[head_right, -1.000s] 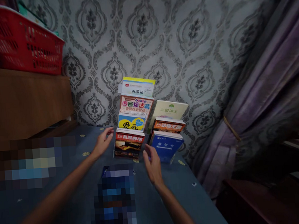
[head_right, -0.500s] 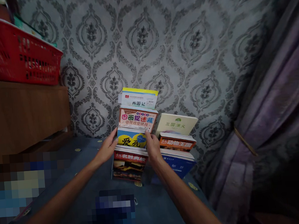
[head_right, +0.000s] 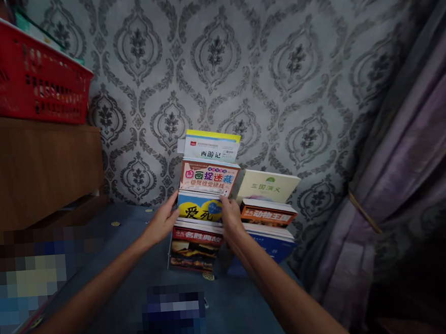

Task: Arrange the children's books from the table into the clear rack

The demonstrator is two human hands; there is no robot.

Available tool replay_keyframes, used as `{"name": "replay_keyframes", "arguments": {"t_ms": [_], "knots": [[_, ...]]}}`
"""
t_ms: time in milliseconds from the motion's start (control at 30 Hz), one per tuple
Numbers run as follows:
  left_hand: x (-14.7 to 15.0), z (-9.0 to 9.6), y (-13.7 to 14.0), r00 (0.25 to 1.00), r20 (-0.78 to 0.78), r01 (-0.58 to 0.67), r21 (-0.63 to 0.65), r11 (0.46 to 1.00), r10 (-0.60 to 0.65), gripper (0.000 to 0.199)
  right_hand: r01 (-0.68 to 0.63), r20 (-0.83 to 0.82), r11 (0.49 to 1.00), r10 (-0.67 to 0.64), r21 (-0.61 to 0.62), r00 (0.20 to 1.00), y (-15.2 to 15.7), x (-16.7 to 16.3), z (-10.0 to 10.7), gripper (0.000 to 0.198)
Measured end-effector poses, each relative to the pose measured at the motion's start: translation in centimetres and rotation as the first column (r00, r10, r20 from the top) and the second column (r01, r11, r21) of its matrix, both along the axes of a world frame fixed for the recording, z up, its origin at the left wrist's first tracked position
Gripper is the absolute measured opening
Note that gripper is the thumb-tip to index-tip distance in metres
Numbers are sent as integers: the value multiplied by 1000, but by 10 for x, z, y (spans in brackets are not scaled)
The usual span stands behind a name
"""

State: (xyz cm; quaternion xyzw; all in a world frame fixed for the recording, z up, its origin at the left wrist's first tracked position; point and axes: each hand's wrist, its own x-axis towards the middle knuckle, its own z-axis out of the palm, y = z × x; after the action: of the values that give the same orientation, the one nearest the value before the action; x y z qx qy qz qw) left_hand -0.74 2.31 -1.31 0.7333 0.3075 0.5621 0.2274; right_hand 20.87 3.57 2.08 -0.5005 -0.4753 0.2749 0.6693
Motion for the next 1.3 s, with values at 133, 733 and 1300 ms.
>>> {"name": "replay_keyframes", "arguments": {"t_ms": [133, 733, 1300], "knots": [[-5, -3, 5, 999, 51, 16, -49, 999, -13, 61, -6, -70, 993, -2, -117, 998, -14, -7, 7, 20], [-19, 41, 4, 942, -285, -178, 27, 984, 179, 15, 29, 121, 999, -23, -42, 992, -22, 0, -10, 48], [-11, 36, 0, 899, -340, -244, 135, 960, 277, 10, -21, 66, 997, 16, 80, 998, -44, -12, -17, 45]]}}
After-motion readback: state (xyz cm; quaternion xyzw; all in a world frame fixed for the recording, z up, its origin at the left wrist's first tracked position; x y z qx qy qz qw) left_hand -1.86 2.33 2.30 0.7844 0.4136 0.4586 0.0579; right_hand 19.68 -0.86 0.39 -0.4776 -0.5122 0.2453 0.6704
